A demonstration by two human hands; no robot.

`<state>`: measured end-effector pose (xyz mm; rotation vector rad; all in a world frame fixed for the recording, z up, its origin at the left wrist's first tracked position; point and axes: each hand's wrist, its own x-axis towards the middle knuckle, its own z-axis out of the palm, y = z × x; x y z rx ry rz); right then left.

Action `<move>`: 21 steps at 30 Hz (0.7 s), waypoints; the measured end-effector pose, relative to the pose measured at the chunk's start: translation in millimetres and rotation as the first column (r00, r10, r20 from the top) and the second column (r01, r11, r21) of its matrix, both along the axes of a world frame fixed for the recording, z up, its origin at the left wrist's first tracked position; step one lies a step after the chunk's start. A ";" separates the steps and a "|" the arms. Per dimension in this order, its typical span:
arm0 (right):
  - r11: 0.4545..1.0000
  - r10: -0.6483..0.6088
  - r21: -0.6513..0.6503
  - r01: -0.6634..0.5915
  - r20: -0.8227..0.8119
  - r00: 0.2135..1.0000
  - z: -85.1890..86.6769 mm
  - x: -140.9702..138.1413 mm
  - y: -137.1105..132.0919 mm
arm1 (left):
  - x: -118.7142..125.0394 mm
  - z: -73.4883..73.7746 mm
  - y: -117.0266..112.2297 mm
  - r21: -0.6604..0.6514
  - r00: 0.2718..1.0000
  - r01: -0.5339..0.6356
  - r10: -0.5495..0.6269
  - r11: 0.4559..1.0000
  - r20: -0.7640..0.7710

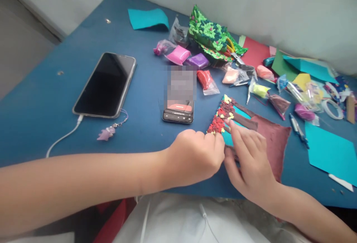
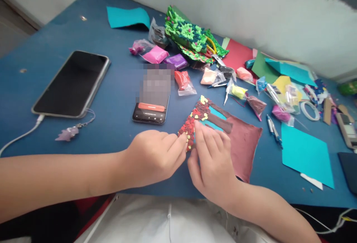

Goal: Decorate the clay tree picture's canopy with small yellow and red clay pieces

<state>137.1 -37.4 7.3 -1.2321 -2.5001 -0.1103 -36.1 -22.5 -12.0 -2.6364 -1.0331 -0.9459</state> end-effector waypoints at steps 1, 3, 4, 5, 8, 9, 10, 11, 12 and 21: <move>0.996 0.009 -0.083 -0.016 -0.089 0.996 4.7 3.0 -0.2 | -0.9 1.5 1.7 0.032 1.000 0.012 -0.011 0.999 -0.013; 0.968 0.011 -0.240 -0.066 -0.221 0.975 12.7 9.0 -2.0 | -2.6 4.1 3.6 0.077 0.996 0.052 -0.045 0.996 -0.080; 0.958 -0.001 -0.277 -0.069 -0.246 0.969 14.7 12.0 -3.7 | -3.5 5.3 4.2 0.081 0.985 0.093 -0.081 0.992 -0.150; 0.960 -0.015 -0.276 -0.055 -0.244 0.970 14.8 14.9 -6.0 | -4.4 6.4 4.8 0.073 0.966 0.142 -0.122 0.987 -0.229; 0.990 -0.061 -0.135 0.047 -0.099 0.993 4.1 24.0 -14.0 | -7.1 9.3 7.1 0.037 0.887 0.256 -0.219 0.966 -0.406; 0.993 -0.078 -0.095 0.074 -0.035 0.996 -1.7 27.7 -16.3 | -7.8 10.0 7.7 0.038 0.876 0.262 -0.221 0.964 -0.428; 0.993 -0.095 -0.072 0.096 0.019 0.995 -7.5 31.8 -17.9 | -8.3 10.3 8.0 0.049 0.874 0.257 -0.211 0.965 -0.437; 0.991 -0.110 -0.065 0.114 0.055 0.992 -12.6 36.5 -18.8 | -8.6 10.3 7.8 0.069 0.876 0.251 -0.196 0.966 -0.440; 0.990 -0.124 -0.058 0.128 0.071 0.990 -16.6 41.7 -18.9 | -8.5 10.0 6.9 0.083 0.875 0.249 -0.188 0.965 -0.446; 0.978 -0.132 0.195 0.074 0.303 0.944 -5.1 58.5 -13.6 | 1.3 0.0 -9.8 0.030 0.856 0.335 -0.291 0.942 -0.427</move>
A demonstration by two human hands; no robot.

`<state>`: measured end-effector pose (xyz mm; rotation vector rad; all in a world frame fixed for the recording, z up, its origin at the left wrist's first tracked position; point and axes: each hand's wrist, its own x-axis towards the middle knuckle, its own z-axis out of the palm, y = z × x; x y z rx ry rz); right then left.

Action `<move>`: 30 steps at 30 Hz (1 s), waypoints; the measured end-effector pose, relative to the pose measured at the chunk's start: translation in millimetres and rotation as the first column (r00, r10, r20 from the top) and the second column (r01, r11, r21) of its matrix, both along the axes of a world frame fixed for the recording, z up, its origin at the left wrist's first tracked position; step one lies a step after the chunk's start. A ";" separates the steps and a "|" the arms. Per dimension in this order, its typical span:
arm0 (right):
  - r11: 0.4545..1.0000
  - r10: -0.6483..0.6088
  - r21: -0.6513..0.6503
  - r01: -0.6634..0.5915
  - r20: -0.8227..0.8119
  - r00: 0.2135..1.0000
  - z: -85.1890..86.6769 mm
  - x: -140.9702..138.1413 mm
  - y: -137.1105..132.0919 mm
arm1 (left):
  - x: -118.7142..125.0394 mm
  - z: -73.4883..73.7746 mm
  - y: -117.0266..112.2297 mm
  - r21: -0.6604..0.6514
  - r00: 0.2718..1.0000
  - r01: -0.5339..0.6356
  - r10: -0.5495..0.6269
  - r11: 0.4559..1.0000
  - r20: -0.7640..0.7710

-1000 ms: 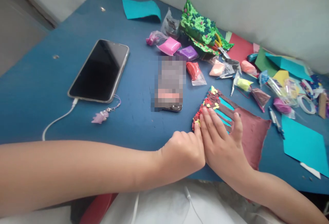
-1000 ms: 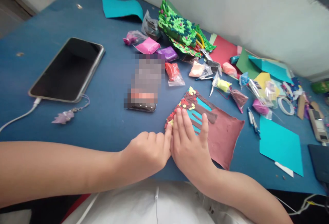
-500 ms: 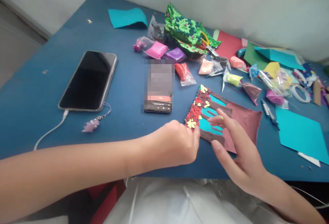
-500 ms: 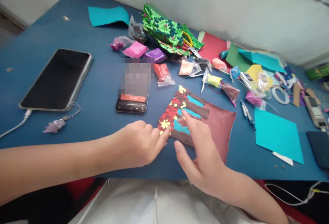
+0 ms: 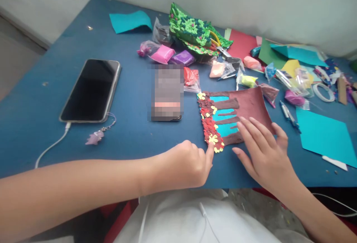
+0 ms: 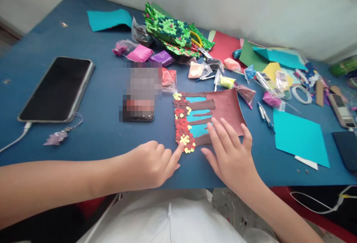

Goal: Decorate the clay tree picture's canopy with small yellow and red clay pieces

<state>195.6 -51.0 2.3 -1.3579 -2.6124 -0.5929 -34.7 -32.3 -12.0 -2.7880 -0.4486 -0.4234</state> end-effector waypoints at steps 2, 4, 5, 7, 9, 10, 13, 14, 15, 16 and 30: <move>0.998 0.053 0.027 -0.054 0.040 0.998 -0.2 -11.9 -2.1 | 1.0 -1.0 0.1 0.009 1.000 -0.008 0.007 1.000 0.029; 0.996 0.094 -0.007 -0.094 0.011 0.996 -4.5 -24.7 -5.0 | 1.0 -2.1 0.4 0.013 0.999 -0.006 0.006 1.000 0.044; 0.995 0.100 -0.027 -0.100 -0.006 0.995 -7.5 -30.2 -6.6 | 0.7 -2.8 0.3 0.011 0.999 -0.009 0.009 1.000 0.050; 0.995 0.090 -0.032 -0.091 -0.028 0.996 -13.3 -38.8 -9.5 | 0.0 -4.3 -0.4 -0.004 0.998 -0.020 0.020 1.000 0.057; 0.998 0.067 -0.001 -0.067 -0.034 0.997 -16.9 -44.1 -11.3 | -0.6 -5.9 -1.2 -0.020 0.996 -0.031 0.032 0.999 0.082; 0.998 0.060 0.007 -0.060 -0.034 0.998 -17.7 -46.0 -11.6 | -0.9 -6.5 -1.5 -0.026 0.995 -0.035 0.037 0.999 0.096; 0.998 0.066 -0.009 -0.066 -0.014 0.998 -17.2 -49.8 -11.2 | -1.4 -7.3 -1.2 -0.046 0.993 -0.040 0.045 0.998 0.113; 0.997 0.070 -0.017 -0.070 -0.005 0.998 -16.8 -50.6 -10.9 | -1.6 -7.4 -0.9 -0.057 0.993 -0.041 0.047 0.998 0.109; 0.997 0.072 -0.022 -0.072 0.000 0.997 -16.5 -51.1 -10.6 | -1.7 -7.4 -0.5 -0.067 0.993 -0.042 0.049 0.997 0.107; 0.997 0.073 -0.025 -0.073 0.003 0.997 -16.3 -51.3 -10.4 | -2.0 -7.4 -0.1 -0.077 0.993 -0.041 0.050 0.996 0.107; 0.996 0.049 -0.082 -0.047 0.021 0.999 -13.9 -50.7 -10.4 | -4.0 -5.3 7.4 -0.062 0.982 -0.033 0.044 0.998 0.185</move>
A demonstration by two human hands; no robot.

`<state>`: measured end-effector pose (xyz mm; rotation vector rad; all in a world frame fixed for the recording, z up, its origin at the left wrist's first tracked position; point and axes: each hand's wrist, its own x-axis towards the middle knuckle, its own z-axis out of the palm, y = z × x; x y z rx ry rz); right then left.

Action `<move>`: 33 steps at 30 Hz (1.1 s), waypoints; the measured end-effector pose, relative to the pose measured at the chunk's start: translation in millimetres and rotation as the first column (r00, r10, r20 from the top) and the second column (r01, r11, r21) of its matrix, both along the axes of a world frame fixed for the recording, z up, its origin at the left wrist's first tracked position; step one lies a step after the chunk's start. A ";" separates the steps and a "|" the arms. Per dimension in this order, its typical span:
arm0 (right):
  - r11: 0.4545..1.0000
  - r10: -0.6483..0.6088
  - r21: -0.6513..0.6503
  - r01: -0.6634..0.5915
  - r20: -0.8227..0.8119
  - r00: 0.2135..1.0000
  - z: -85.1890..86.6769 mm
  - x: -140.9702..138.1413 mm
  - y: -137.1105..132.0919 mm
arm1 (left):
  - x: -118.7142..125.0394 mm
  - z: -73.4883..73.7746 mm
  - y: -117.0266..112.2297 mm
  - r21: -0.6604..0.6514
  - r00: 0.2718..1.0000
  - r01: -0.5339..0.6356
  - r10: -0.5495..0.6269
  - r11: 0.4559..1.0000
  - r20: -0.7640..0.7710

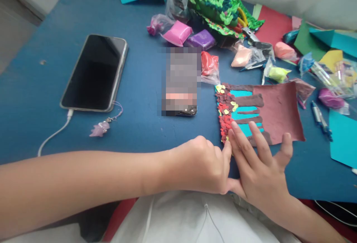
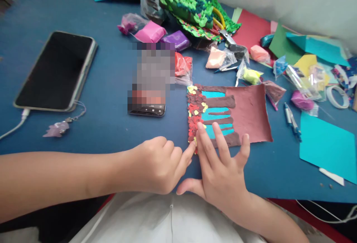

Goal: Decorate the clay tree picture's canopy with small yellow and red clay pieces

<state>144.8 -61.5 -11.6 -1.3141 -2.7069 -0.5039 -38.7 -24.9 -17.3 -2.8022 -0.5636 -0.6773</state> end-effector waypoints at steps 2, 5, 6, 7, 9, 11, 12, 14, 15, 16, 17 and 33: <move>1.000 0.001 -0.007 -0.001 -0.003 1.000 0.6 0.0 0.8 | 0.1 0.1 0.8 -0.009 1.000 0.002 -0.002 1.000 -0.004; 1.000 0.015 -0.011 -0.015 -0.037 0.999 -0.7 2.0 2.4 | 0.6 -0.3 1.7 -0.013 1.000 0.012 -0.012 1.000 -0.020; 1.000 0.019 -0.011 -0.019 -0.056 0.998 -1.5 3.1 2.9 | 0.8 -0.5 1.8 -0.009 1.000 0.011 -0.012 1.000 -0.023; 1.000 0.026 -0.009 -0.027 -0.075 0.997 -2.3 4.4 3.4 | 0.9 -0.6 2.0 -0.004 1.000 0.008 -0.008 1.000 -0.026; 0.999 0.041 -0.009 -0.042 -0.099 0.994 -3.6 6.5 3.8 | 0.9 -0.7 2.1 0.008 1.000 0.006 -0.006 1.000 -0.029; 0.999 0.048 -0.008 -0.049 -0.103 0.994 -4.0 7.7 3.7 | 0.5 -0.5 2.0 0.011 0.999 0.010 -0.009 1.000 -0.034; 0.999 0.043 -0.014 -0.044 -0.099 0.994 -3.8 7.8 3.4 | 0.4 -0.2 1.9 0.010 0.999 0.012 -0.012 1.000 -0.037; 0.999 0.026 -0.032 -0.028 -0.089 0.996 -3.2 7.1 2.6 | 0.2 0.3 1.5 0.008 0.999 0.012 -0.012 1.000 -0.037; 0.999 0.016 -0.044 -0.020 -0.086 0.996 -2.8 6.5 2.2 | 0.3 0.6 1.3 0.007 0.999 0.010 -0.009 1.000 -0.037; 0.998 0.008 -0.057 -0.013 -0.083 0.997 -2.6 5.7 1.7 | 0.5 0.8 1.1 0.004 0.999 0.007 -0.007 1.000 -0.038; 0.998 0.002 -0.063 -0.007 -0.084 0.996 -2.4 4.8 1.4 | 0.8 1.0 1.0 0.001 0.999 0.005 -0.005 1.000 -0.039; 0.993 0.009 -0.112 -0.025 -0.141 0.990 -4.2 8.5 1.9 | 2.0 1.0 0.1 -0.023 0.997 -0.037 0.035 0.999 -0.068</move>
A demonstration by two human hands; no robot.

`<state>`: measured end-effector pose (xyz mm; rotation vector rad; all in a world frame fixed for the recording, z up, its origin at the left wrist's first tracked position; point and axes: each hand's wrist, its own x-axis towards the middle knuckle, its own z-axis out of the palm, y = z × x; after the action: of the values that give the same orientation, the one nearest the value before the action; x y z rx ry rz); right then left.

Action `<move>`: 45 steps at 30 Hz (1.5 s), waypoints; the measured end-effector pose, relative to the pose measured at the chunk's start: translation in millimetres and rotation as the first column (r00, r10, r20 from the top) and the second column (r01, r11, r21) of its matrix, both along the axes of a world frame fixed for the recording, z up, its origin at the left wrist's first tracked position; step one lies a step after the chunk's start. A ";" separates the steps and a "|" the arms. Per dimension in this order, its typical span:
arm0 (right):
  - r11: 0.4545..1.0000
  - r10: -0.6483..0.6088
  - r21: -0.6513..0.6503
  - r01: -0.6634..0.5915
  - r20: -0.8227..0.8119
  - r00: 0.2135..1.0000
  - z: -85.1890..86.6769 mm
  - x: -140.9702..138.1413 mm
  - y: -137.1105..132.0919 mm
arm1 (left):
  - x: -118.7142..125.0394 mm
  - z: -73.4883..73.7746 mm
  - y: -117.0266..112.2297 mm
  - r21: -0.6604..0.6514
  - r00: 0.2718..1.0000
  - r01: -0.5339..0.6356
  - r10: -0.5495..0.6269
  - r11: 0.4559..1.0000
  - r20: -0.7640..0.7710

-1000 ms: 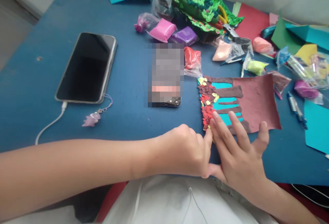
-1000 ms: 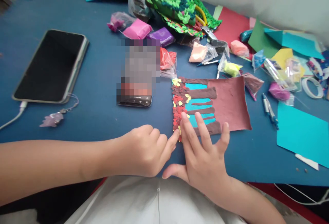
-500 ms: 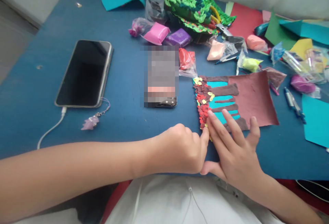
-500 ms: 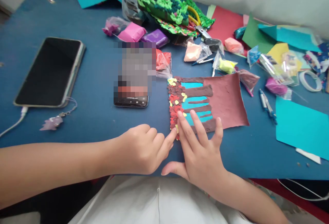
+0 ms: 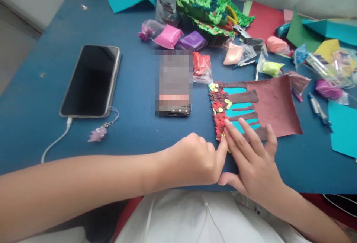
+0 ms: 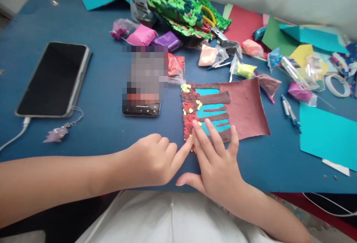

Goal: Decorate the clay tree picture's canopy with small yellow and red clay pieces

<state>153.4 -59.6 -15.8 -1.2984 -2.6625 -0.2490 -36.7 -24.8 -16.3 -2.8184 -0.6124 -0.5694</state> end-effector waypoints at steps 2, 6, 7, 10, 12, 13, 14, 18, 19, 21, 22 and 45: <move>1.000 -0.001 0.003 0.001 0.004 1.000 -0.5 0.5 0.1 | -0.5 0.9 0.3 0.005 1.000 0.007 -0.007 1.000 0.005; 0.999 0.022 0.036 -0.021 -0.022 1.000 -2.4 2.6 0.7 | -0.4 1.2 0.8 0.011 1.000 0.011 -0.011 1.000 -0.001; 0.999 0.023 0.045 -0.021 -0.035 0.999 -2.9 3.0 0.8 | -0.2 1.0 0.8 0.013 1.000 0.011 -0.011 1.000 0.001; 0.999 0.003 0.036 -0.001 -0.055 0.998 -3.0 2.5 0.5 | 0.8 0.8 0.8 0.018 1.000 0.020 -0.020 1.000 0.012; 1.000 -0.011 0.016 0.012 -0.044 0.999 -2.1 1.0 0.1 | 1.2 1.4 0.9 0.021 0.999 0.026 -0.027 0.999 0.017; 1.000 -0.015 0.010 0.015 -0.035 0.999 -1.6 0.1 -0.1 | 1.3 1.9 1.0 0.022 0.999 0.028 -0.028 0.999 0.018; 1.000 -0.016 0.009 0.016 -0.027 1.000 -1.2 -0.8 -0.2 | 1.3 2.3 1.2 0.023 0.999 0.027 -0.027 0.999 0.017; 1.000 -0.013 0.022 0.013 -0.004 1.000 0.0 -2.8 -0.8 | 0.8 3.5 2.4 0.028 1.000 0.028 -0.028 0.999 0.010; 1.000 -0.013 0.026 0.013 0.005 1.000 0.3 -3.2 -0.9 | 0.7 3.5 2.7 0.029 1.000 0.030 -0.030 0.999 0.008; 0.999 -0.015 0.030 0.014 0.032 0.999 1.2 -4.1 -1.0 | 0.7 3.1 3.0 0.026 0.999 0.034 -0.034 0.999 0.000; 0.999 -0.015 0.031 0.013 0.048 0.999 1.8 -4.7 -1.1 | 0.7 2.8 3.0 0.023 0.999 0.034 -0.034 0.999 -0.001; 0.998 -0.026 0.056 0.036 -0.176 0.984 2.0 8.6 -1.5 | -0.8 0.8 1.9 0.059 1.000 0.004 -0.003 0.998 -0.006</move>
<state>161.9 -61.1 -13.8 -1.2816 -2.4715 -0.2047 -37.4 -22.9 -15.5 -2.7655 -0.5800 -0.5696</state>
